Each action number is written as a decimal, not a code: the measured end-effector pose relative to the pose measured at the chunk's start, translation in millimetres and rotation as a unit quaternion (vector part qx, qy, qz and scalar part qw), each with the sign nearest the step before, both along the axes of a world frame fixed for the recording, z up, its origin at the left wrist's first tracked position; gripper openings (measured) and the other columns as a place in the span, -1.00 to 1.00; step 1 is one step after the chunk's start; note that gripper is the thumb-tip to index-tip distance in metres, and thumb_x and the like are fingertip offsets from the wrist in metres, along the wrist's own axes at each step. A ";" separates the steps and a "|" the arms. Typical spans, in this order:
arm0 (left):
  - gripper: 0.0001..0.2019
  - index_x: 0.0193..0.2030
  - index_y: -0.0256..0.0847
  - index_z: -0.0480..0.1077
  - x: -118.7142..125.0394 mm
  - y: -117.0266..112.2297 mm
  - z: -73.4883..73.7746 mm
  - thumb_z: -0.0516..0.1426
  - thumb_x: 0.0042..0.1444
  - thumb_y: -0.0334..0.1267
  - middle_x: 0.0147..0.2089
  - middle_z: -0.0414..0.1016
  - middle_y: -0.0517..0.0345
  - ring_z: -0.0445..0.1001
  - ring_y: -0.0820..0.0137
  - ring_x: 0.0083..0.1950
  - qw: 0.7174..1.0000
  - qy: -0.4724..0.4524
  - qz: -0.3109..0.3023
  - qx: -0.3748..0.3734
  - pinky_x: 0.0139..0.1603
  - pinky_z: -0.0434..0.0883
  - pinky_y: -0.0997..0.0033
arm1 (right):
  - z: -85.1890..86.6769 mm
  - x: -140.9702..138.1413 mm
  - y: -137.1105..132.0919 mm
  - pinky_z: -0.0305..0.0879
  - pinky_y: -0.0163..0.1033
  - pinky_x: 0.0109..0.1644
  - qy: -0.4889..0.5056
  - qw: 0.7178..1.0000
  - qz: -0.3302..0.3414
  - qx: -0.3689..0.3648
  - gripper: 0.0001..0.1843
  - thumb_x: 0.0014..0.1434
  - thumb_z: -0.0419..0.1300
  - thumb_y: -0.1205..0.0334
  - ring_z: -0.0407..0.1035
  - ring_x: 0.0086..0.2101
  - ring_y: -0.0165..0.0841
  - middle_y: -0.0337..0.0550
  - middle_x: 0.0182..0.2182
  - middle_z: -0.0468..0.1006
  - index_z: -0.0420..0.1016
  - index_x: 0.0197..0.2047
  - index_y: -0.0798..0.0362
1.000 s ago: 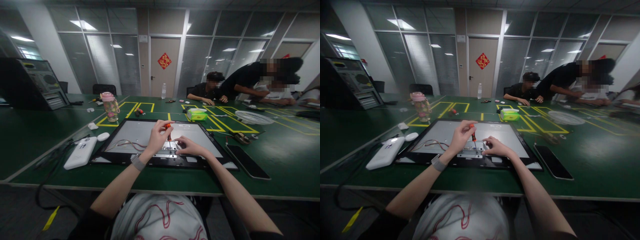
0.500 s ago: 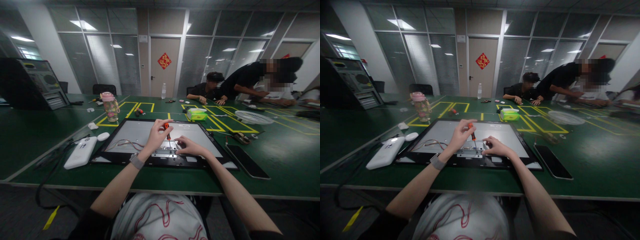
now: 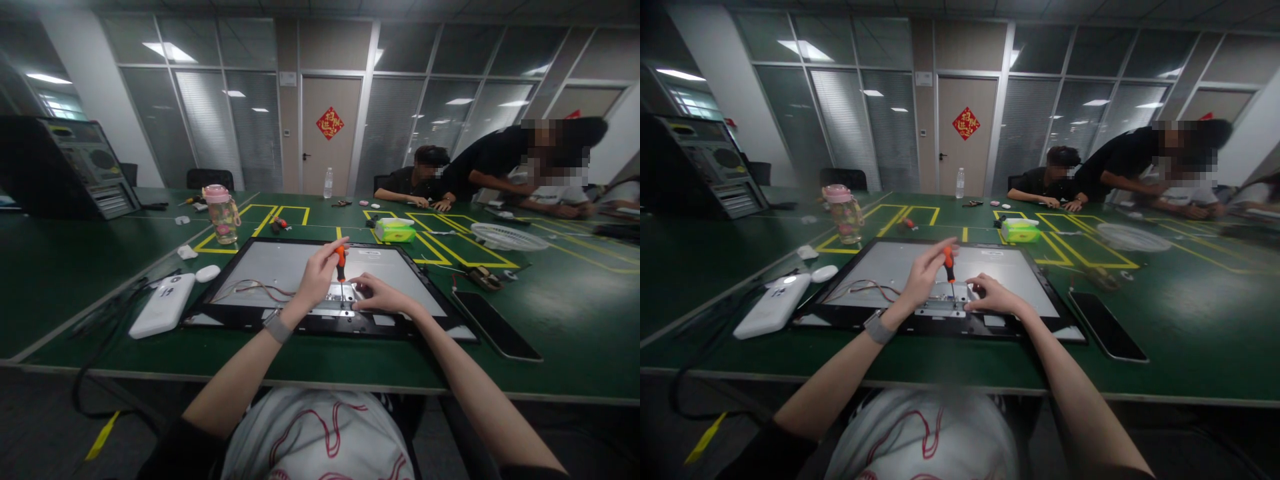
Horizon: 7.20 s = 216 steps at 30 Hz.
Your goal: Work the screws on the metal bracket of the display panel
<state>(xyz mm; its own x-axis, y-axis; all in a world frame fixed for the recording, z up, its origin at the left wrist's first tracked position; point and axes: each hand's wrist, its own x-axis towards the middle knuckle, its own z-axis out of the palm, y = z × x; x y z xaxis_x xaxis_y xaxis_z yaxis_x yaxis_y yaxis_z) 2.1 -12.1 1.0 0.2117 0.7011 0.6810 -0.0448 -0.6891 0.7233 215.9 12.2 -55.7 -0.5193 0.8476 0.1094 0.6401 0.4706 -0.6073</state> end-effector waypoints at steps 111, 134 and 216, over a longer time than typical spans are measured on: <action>-0.80 -0.10 -0.16 0.50 -1.6 2.2 -4.4 0.17 0.13 -0.25 -0.24 0.36 0.14 0.39 0.44 -0.19 0.987 0.020 0.142 0.074 -0.16 0.37 0.47 | 1.0 -2.0 -2.2 0.28 -0.10 -0.02 -0.041 0.999 -0.002 0.036 -0.29 -0.03 0.31 -0.10 0.32 -0.16 -0.21 -0.08 -0.16 0.35 0.34 0.13 0.05; -0.81 -0.12 -0.16 0.49 -2.8 1.8 -2.4 0.13 0.15 -0.26 -0.20 0.34 0.12 0.38 0.42 -0.17 0.989 0.034 0.137 0.047 -0.17 0.37 0.47 | 3.5 -3.4 -5.2 0.29 -0.10 -0.03 -0.038 0.999 -0.013 0.027 -0.30 -0.04 0.31 -0.13 0.32 -0.18 -0.22 -0.09 -0.16 0.35 0.37 0.12 0.01; -0.63 0.06 -0.12 0.42 -1.4 1.1 -3.9 0.19 0.07 -0.33 -0.08 0.32 0.07 0.39 0.41 -0.11 0.996 0.036 0.073 0.040 -0.09 0.41 0.44 | 4.1 -5.7 -5.2 0.29 -0.10 -0.02 -0.029 0.999 -0.009 0.021 -0.30 -0.05 0.32 -0.11 0.34 -0.17 -0.21 -0.08 -0.17 0.35 0.37 0.11 0.04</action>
